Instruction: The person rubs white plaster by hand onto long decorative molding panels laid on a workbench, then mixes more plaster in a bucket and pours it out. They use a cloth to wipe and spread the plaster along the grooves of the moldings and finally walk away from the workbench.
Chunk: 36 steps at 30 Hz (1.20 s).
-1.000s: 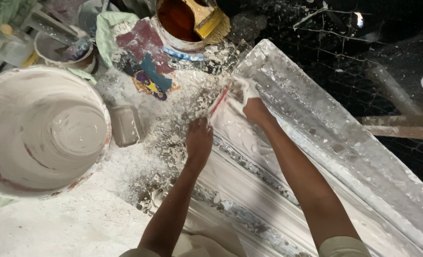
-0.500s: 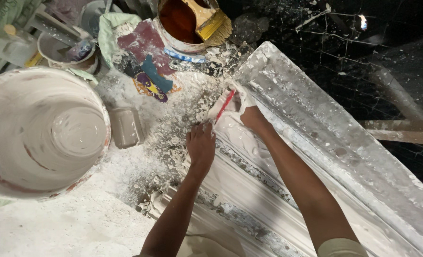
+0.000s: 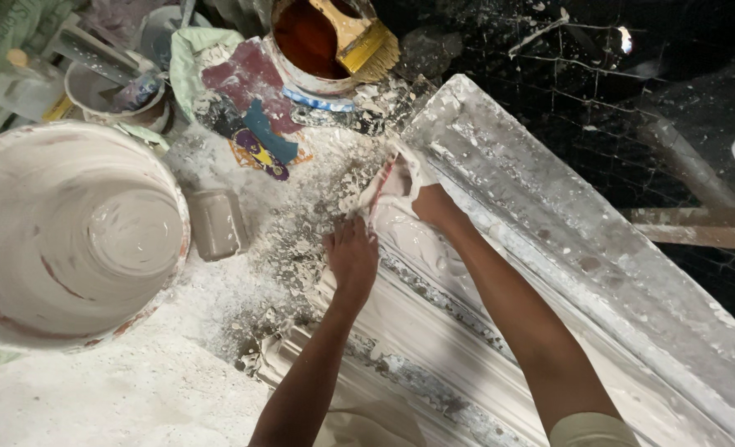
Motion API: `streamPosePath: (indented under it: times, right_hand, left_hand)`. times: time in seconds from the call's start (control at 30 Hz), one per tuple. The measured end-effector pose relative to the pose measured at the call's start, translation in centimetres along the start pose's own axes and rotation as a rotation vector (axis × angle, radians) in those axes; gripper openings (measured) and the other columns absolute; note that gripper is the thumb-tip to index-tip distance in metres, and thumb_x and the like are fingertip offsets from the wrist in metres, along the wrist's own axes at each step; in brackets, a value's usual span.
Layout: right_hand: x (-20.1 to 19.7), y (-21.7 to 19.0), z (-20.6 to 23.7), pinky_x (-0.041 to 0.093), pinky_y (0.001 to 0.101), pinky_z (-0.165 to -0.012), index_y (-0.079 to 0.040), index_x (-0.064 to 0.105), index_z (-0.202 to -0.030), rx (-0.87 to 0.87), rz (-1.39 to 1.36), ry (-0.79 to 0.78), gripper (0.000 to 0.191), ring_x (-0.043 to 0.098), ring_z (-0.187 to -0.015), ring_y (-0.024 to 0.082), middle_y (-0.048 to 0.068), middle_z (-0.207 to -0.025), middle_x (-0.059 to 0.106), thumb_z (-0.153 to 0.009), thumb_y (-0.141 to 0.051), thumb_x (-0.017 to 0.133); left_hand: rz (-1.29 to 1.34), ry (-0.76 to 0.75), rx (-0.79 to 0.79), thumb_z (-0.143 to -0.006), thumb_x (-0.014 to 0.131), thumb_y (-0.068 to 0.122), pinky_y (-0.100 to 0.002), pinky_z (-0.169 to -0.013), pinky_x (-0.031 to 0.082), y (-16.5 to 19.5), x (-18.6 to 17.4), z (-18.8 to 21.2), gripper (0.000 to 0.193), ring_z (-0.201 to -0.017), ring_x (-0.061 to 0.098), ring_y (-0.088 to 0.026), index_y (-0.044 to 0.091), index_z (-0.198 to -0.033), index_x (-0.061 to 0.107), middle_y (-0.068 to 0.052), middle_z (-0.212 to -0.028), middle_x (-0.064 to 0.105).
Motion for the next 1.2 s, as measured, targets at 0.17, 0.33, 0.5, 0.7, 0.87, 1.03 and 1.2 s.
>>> streamPosePath:
  times: [0.17,0.33,0.5,0.7,0.87,1.03,1.2]
  right_hand:
    - [0.0,3.7,1.9,0.045,0.0411,-0.111,-0.016,0.025,-0.165,0.090,0.073,-0.009,0.093,0.052,-0.139,0.035,0.020,-0.155,0.047,-0.085,-0.005,0.072]
    - [-0.6,2.8,3.1,0.036,0.0409,-0.126,-0.011,0.021,-0.168,-0.148,0.148,0.029,0.092,0.042,-0.154,0.037,0.022,-0.166,0.038,-0.092,-0.010,0.074]
    - [-1.3,2.8,5.6,0.034,0.0416,-0.122,-0.006,0.012,-0.165,-0.214,0.092,0.048,0.124,0.038,-0.150,0.038,0.022,-0.163,0.032,-0.077,-0.038,0.093]
    - [-0.9,12.7,9.8,0.050,0.0495,-0.092,-0.002,0.024,-0.163,0.230,0.301,-0.084,0.091,0.059,-0.114,0.049,0.034,-0.142,0.052,-0.079,0.001,0.059]
    - [-0.7,18.9,14.3,0.056,0.0492,-0.084,0.005,0.076,-0.085,0.284,0.744,-0.347,0.024,0.071,-0.087,0.043,0.030,-0.090,0.071,-0.083,-0.012,0.060]
    - [-3.5,19.3,19.4,0.052,0.0558,-0.072,0.008,0.060,-0.118,0.192,0.489,-0.108,0.043,0.066,-0.083,0.051,0.035,-0.094,0.066,-0.078,-0.006,0.058]
    - [-7.5,21.9,26.6,0.052,0.0567,-0.076,0.008,0.067,-0.112,0.005,0.451,0.001,0.041,0.066,-0.088,0.051,0.035,-0.095,0.067,-0.076,-0.009,0.056]
  left_hand:
    - [0.006,-0.017,0.032,-0.082,0.079,0.027,-0.056,-0.100,0.038,1.0,0.4,1.1,0.059,-0.122,0.058,-0.035,0.000,-0.131,0.061,-0.017,-0.134,0.066]
    - [-0.019,0.010,0.031,-0.085,0.078,0.027,-0.053,-0.095,0.040,2.2,1.3,1.9,0.050,-0.116,0.064,-0.031,0.003,-0.127,0.064,-0.013,-0.130,0.069]
    - [0.024,-0.008,0.016,-0.090,0.077,0.023,-0.052,-0.096,0.041,3.5,2.6,2.9,0.044,-0.109,0.065,-0.028,0.005,-0.128,0.065,-0.010,-0.140,0.068]
    - [0.069,0.061,0.081,-0.081,0.077,0.024,-0.052,-0.095,0.041,7.2,3.3,6.1,0.053,-0.115,0.062,-0.030,0.002,-0.127,0.063,-0.014,-0.133,0.066]
    - [0.044,0.026,0.086,-0.084,0.076,0.024,-0.051,-0.094,0.040,10.8,5.0,9.2,0.050,-0.114,0.060,-0.031,0.001,-0.126,0.060,-0.014,-0.124,0.066]
    - [0.062,-0.009,0.079,-0.088,0.073,0.025,-0.050,-0.097,0.040,15.7,7.2,13.5,0.045,-0.116,0.058,-0.031,0.004,-0.126,0.059,-0.013,-0.122,0.065]
    - [0.100,0.028,0.070,-0.082,0.076,0.020,-0.052,-0.093,0.040,22.9,11.3,19.7,0.053,-0.113,0.055,-0.037,0.000,-0.128,0.059,-0.020,-0.121,0.062]
Point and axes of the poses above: each hand's wrist, its own z-axis away from the middle knuckle, its own x-axis out of the palm, y = z × x, the point moved 6 cm from there along -z, towards the middle knuckle
